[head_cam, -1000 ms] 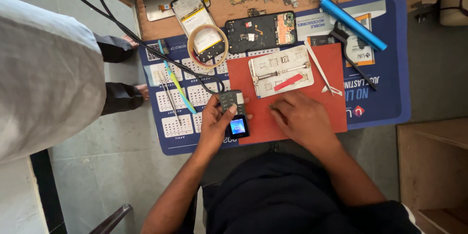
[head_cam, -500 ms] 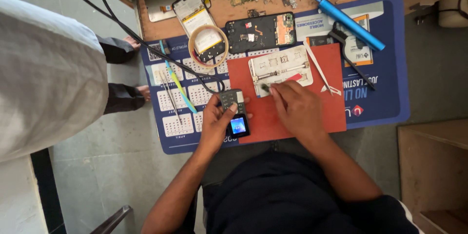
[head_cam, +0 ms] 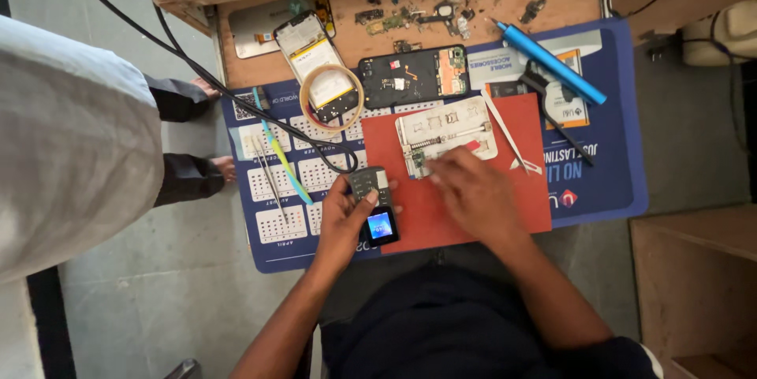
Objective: The person cleans a small mobile phone with a cloth, applies tape to its side, and tests it by pressing buttons. They then handle a circuit board, spray it with a liquid, and wipe it with a cloth.
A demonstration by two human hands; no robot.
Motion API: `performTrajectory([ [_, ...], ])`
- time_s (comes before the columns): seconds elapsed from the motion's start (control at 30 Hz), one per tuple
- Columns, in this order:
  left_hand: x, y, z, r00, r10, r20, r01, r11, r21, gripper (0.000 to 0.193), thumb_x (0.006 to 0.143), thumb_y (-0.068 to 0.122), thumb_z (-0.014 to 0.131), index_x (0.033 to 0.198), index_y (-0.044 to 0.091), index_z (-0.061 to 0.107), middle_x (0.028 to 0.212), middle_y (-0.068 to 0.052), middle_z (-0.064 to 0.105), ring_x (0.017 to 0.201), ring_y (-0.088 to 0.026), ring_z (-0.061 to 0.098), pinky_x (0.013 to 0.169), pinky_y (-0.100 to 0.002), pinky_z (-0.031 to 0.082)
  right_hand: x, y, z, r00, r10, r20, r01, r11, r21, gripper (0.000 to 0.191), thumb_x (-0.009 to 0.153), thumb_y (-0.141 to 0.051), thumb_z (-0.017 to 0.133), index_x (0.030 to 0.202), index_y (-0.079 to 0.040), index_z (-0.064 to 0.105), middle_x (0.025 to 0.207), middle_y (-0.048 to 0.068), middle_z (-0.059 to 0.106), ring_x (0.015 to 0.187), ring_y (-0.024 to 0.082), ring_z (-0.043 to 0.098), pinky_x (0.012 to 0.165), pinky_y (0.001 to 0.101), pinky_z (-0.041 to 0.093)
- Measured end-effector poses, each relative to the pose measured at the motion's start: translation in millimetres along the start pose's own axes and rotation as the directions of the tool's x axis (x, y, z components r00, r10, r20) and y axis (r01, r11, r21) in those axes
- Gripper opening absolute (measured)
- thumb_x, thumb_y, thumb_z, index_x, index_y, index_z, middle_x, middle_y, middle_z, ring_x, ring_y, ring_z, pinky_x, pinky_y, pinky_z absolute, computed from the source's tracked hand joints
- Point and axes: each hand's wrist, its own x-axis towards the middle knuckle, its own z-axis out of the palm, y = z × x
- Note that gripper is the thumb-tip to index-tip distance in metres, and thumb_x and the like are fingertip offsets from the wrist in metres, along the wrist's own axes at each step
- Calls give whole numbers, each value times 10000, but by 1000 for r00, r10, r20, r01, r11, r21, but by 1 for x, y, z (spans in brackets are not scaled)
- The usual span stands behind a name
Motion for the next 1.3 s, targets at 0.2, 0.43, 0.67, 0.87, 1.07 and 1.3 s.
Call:
performTrajectory([
  [0.2,1,0,-1,998,-55,-3,55,998,15,290,1009,60,579,1264,-33,478,1209,-237,718,939,-277,767,792,-368,638,3,17,-22,966,184,-183,-194,980,-35,198,904,-215,791,1063,-98,775,998,35,670,832,225,690,711,355,545],
  [0.43,2,-4,-4,999,-36,13,36,999,17,272,1016,52,576,1257,-35,484,1206,-239,716,939,-278,767,808,-365,634,-1,15,-10,959,107,-261,-141,983,-116,266,856,-206,837,1057,-49,761,962,79,665,843,274,675,707,375,531],
  [0.67,5,-17,-5,1000,21,4,-21,999,37,264,1023,48,607,1236,-42,480,1189,-241,706,949,-277,753,839,-373,631,1,31,-2,975,126,-183,-121,992,37,93,940,-93,780,977,-37,714,931,105,669,808,269,670,712,371,512],
  [0.87,9,-16,-5,999,22,38,-23,999,22,244,1030,54,574,1233,-36,473,1202,-246,708,961,-259,757,814,-364,642,-10,46,-15,984,153,-90,-95,885,456,77,1026,-1,671,1090,-10,713,1016,87,735,872,136,685,736,270,545],
  [1.07,8,-12,-2,999,-22,29,21,999,39,208,1024,34,556,1196,-29,459,1179,-257,719,907,-274,772,763,-353,636,-18,76,-64,934,176,-311,-64,939,339,63,1069,39,787,1062,18,728,1014,111,730,868,139,715,752,234,578],
  [1.3,5,-9,1,999,20,43,-21,1000,23,192,1023,-1,550,1186,-18,451,1161,-222,718,1012,-259,756,828,-363,653,-23,76,-74,911,172,-375,-79,965,250,75,1015,64,749,1066,17,720,1145,125,710,913,136,705,727,250,546],
])
